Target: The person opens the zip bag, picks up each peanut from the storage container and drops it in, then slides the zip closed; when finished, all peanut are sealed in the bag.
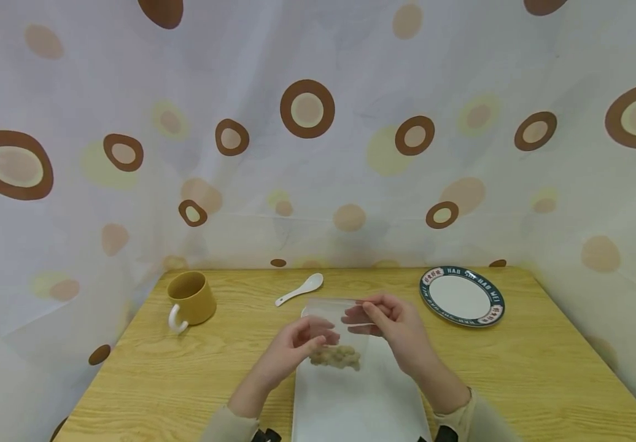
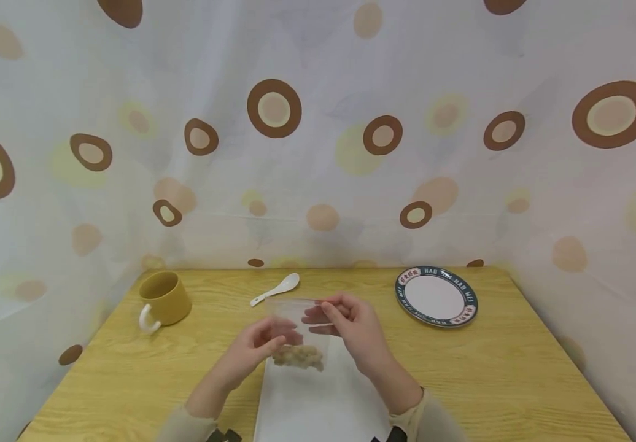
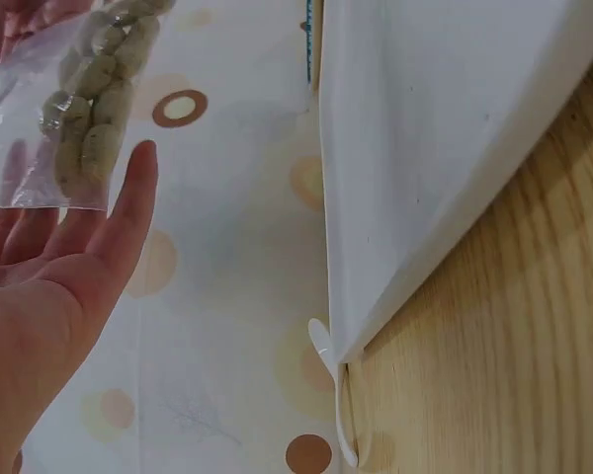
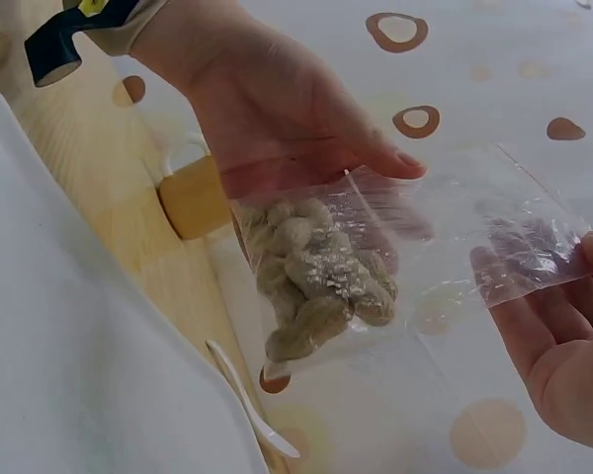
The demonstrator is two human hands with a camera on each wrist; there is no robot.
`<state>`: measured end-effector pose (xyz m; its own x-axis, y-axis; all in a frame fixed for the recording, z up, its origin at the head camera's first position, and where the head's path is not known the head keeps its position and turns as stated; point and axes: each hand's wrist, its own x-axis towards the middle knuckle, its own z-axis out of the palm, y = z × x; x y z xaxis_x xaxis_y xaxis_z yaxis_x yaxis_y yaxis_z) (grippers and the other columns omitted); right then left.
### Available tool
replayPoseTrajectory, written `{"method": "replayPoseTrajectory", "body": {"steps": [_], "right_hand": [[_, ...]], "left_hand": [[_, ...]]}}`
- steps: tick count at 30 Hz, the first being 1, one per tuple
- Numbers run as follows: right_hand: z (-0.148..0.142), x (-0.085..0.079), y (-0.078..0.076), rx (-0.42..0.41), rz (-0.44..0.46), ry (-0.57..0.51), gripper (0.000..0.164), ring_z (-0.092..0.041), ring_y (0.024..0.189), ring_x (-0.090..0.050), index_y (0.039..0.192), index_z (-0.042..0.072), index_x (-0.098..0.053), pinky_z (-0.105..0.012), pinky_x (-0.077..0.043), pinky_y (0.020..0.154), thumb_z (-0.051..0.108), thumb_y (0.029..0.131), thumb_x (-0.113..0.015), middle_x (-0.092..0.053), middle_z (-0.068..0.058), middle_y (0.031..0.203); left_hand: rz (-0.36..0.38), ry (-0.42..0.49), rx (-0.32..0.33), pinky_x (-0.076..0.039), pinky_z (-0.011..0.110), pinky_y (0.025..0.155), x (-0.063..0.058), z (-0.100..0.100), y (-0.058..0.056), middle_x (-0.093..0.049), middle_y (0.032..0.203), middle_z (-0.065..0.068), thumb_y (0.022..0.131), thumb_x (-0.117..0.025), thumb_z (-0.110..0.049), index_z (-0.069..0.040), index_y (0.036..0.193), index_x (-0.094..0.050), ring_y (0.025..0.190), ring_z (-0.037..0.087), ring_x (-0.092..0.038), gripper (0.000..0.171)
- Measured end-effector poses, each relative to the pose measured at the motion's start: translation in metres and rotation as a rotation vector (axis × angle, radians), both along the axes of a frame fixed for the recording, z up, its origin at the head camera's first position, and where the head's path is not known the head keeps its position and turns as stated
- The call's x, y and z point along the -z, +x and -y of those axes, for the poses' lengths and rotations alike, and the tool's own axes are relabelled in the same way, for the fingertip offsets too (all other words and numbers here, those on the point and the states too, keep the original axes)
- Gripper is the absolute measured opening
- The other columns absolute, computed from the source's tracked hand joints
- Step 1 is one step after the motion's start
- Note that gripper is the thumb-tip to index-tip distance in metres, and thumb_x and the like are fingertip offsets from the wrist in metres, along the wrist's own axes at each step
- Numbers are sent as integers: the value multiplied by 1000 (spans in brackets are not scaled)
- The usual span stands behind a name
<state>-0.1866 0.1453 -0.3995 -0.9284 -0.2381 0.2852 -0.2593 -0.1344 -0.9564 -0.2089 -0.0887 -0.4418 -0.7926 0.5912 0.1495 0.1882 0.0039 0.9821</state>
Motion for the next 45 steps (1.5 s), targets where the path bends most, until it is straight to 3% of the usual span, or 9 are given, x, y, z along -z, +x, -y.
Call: {"method": "replayPoseTrajectory", "body": {"steps": [4,7,13,19,26,31,36,40,45], "right_hand": [[7,5,-4,2,71,-54,32,-19,98,-73,116,-11,-55,-38,-57,84,18,102,-54,-76,-6,105],[13,10,-8,-23,153,-50,37,-24,108,-70,129,-5,-52,-40,-55,89,21,103,-54,-70,-16,120],[32,28,-17,-67,271,62,50,-34,114,-66,147,4,-38,-43,-57,86,18,102,-55,-57,-31,133],[59,44,-23,-78,341,104,38,-36,98,-72,134,-3,-51,-42,-59,75,11,99,-58,-69,-25,115],[84,62,-26,-120,430,88,36,-33,96,-73,132,-4,-53,-42,-59,75,8,99,-56,-71,-19,111],[96,74,-26,-152,509,67,45,-35,99,-71,141,-5,-45,-43,-59,79,6,99,-53,-69,-21,115],[106,81,-25,-197,574,59,53,-35,104,-70,146,-8,-35,-43,-57,85,5,99,-53,-65,-23,120],[116,83,-23,-258,594,48,56,-36,108,-67,149,-10,-29,-46,-55,89,3,99,-53,-60,-27,126],[119,83,-20,-270,606,45,61,-38,111,-64,150,-11,-23,-48,-53,92,0,98,-52,-55,-31,130]], "left_hand": [[17,-42,-36,-55,29,86,1,8,1,-66,121,24,104,-51,-26,0,126,-57,106,15,-68,35],[61,-55,-69,-56,29,80,3,15,1,-67,119,23,104,-51,-29,0,126,-57,100,14,-69,37],[179,-79,-185,-56,27,72,9,37,2,-68,120,19,103,-52,-35,2,132,-53,98,15,-69,47],[242,-111,-268,-54,26,67,16,67,3,-68,122,15,104,-46,-44,0,134,-52,98,14,-68,54],[286,-193,-335,-49,24,60,27,91,4,-68,117,11,103,-44,-48,0,135,-53,95,14,-68,58],[311,-245,-365,-43,25,54,35,101,6,-60,86,1,106,-42,-39,7,132,-51,73,9,-57,54],[358,-249,-323,-33,23,46,39,112,5,-35,58,-5,108,-39,-30,6,118,-53,47,6,-29,40],[335,-279,-331,-31,22,45,39,119,8,-38,59,-5,108,-39,-27,2,101,-54,45,6,-30,33],[277,-379,-429,-39,24,47,39,114,11,-49,68,1,107,-42,-22,9,107,-57,52,10,-42,34]]}}
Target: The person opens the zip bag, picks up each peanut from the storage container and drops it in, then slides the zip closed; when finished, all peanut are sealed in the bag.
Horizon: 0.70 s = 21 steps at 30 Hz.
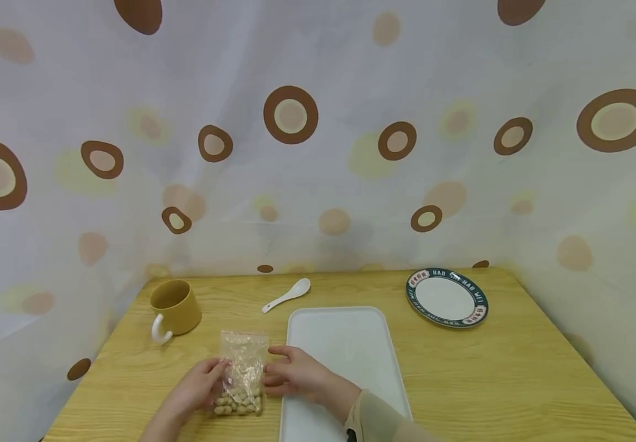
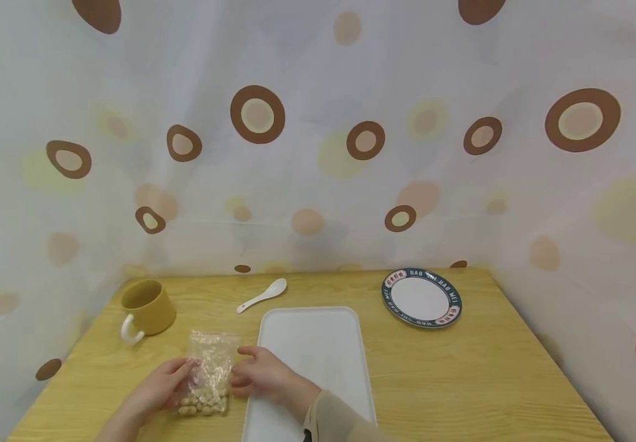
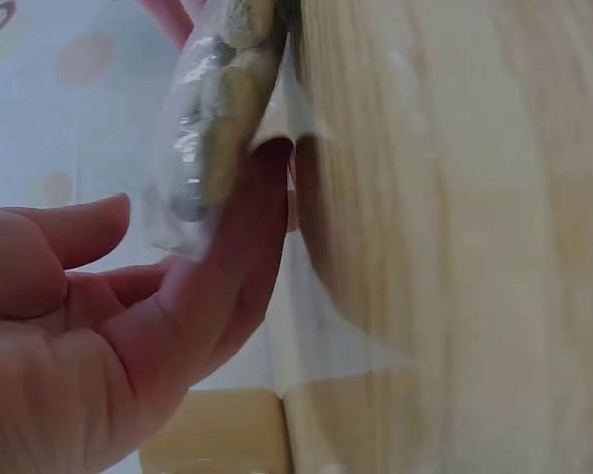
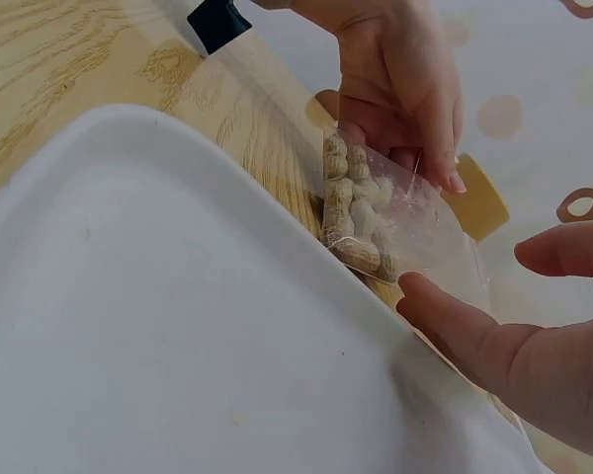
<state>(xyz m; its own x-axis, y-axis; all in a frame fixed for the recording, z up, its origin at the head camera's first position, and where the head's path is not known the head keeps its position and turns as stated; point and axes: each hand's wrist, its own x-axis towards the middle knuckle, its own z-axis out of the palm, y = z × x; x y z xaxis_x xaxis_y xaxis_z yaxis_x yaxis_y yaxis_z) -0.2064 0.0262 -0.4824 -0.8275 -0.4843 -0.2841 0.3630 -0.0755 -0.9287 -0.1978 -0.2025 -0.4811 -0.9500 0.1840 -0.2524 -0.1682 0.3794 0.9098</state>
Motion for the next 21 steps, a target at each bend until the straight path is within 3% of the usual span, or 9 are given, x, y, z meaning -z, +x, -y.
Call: {"method": "replayPoseTrajectory", "body": {"steps": [5,9,12,14,17,21], "right_hand": [[-4,3,-1,6,-15,5,63,-35,109,-65,151,-10,-21,-47,-54,92,-1,97,-52,-53,-31,132],[-9,5,-4,-6,-31,7,64,-34,112,-64,151,-9,-21,-45,-54,93,0,97,-53,-48,-35,137],[-13,4,-6,-19,-46,8,65,-34,115,-62,151,-9,-22,-44,-53,94,-2,95,-54,-44,-36,141],[-19,0,-7,-24,-56,11,65,-35,119,-60,151,-9,-23,-43,-53,95,-2,95,-54,-41,-36,143],[-33,-10,-9,-20,-76,26,63,-39,124,-56,151,-9,-23,-42,-52,97,0,97,-53,-38,-37,146],[-60,-23,-15,5,-154,123,61,-42,129,-52,152,-7,-24,-42,-51,97,6,100,-52,-39,-35,147]], "left_hand": [[-72,-121,-89,-56,35,67,-2,-9,1,-67,89,16,105,-46,-16,21,133,-43,75,22,-67,46],[-110,-227,-86,-57,36,69,-8,-13,1,-69,102,26,103,-48,-17,24,142,-22,83,26,-70,62],[-116,-320,-59,-56,42,78,-14,-13,3,-64,116,34,104,-49,-20,23,144,-19,92,32,-69,66],[-123,-363,-31,-52,51,89,-17,-14,3,-58,124,39,104,-50,-23,22,145,-17,104,42,-66,70],[-135,-426,26,-39,61,104,-21,-16,1,-45,138,41,103,-50,-29,18,149,-10,124,52,-50,77],[-193,-469,114,-27,68,108,-27,-23,-3,-26,147,45,101,-56,-27,13,152,-5,134,61,-30,82]]}}
